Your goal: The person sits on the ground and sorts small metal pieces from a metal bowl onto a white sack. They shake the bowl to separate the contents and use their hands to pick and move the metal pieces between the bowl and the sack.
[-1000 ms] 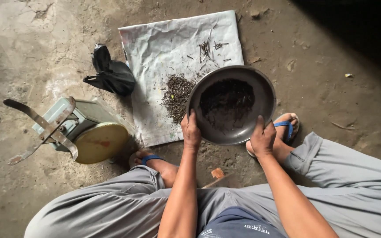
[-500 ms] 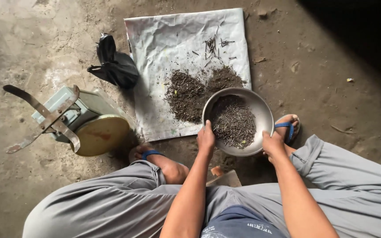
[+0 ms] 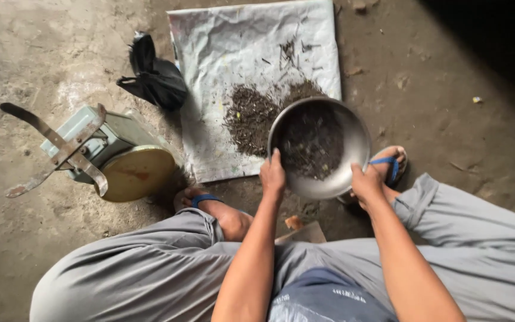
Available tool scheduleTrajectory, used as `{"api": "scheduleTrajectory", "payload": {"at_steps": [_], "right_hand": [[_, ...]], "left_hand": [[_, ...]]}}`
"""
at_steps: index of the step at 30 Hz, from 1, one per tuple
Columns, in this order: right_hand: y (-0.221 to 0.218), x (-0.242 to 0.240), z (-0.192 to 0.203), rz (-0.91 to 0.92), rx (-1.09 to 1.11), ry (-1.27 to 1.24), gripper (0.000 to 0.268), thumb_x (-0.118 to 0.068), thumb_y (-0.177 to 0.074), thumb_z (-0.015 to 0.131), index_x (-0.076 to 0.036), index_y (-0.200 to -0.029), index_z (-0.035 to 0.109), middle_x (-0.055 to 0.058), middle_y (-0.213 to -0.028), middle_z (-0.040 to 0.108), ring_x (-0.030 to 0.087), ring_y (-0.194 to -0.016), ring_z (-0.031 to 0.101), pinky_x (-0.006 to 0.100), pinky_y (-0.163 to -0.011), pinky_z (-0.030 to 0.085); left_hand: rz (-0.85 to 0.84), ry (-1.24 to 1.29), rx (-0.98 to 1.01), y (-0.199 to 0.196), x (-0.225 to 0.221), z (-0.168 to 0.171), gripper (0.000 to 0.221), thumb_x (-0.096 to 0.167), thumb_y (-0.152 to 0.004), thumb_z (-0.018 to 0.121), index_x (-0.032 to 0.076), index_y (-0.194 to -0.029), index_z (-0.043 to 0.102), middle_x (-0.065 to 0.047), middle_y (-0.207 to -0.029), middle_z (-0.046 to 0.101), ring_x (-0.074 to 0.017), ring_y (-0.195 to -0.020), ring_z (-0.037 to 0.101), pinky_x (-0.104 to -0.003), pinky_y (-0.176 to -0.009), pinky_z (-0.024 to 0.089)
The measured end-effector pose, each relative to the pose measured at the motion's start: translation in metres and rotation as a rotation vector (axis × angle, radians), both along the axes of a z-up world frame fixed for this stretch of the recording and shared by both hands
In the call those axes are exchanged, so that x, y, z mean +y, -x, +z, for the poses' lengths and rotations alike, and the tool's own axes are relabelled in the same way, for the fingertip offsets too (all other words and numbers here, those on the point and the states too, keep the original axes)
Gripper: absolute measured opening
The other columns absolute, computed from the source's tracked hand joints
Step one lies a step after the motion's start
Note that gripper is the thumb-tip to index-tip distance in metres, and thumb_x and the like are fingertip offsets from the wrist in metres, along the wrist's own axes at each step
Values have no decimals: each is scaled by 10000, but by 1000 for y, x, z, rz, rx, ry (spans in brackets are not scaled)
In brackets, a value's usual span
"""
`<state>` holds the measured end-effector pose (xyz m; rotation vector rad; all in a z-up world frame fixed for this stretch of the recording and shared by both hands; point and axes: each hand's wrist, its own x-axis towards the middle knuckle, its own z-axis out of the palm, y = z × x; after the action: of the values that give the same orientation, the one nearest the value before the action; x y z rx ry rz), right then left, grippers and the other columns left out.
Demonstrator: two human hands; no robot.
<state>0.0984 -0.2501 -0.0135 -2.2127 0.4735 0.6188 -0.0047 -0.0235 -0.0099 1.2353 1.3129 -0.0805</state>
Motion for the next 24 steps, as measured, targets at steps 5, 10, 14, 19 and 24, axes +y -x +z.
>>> {"api": "scheduleTrajectory", "payload": {"at_steps": [5,10,14,19,24], "right_hand": [[-7,-19,-62,75,-49,47,508,-335,-1019,596,135,-1202,654,334,-963,691,397,-558,678,490,-496,562],[-13,13,17,223,-172,364,545,-609,-1030,512,-162,-1332,594,176,-1222,655,399,-1154,650,548,-906,544],[-17,31,70,525,-1113,380,394,-165,-849,826,-80,-1217,716,130,-1090,640,359,-1013,621,492,-897,488],[-16,47,57,707,-1177,442,324,-180,-812,836,-192,-1126,755,46,-1099,669,284,-1088,606,493,-986,444],[-9,96,86,822,-588,385,807,-494,-757,842,-135,-1430,579,222,-1299,622,451,-1258,537,647,-1000,381]], "left_hand": [[28,-33,-60,2,12,1,758,614,-946,497,-76,-1178,708,-348,-1146,675,-472,-1163,613,-552,-1008,435],[91,-48,-152,-5,6,-14,676,623,-942,556,-12,-1056,759,-248,-951,719,-364,-974,665,-496,-915,489],[163,-48,-130,-7,10,5,647,648,-928,559,31,-854,739,-154,-774,658,-291,-806,625,-428,-787,503],[217,-67,-116,-6,15,17,596,602,-934,573,45,-769,706,-114,-703,611,-259,-730,598,-399,-709,493],[145,-77,-101,-5,15,16,623,651,-931,546,70,-767,703,-135,-703,628,-294,-760,632,-410,-737,497]]}}
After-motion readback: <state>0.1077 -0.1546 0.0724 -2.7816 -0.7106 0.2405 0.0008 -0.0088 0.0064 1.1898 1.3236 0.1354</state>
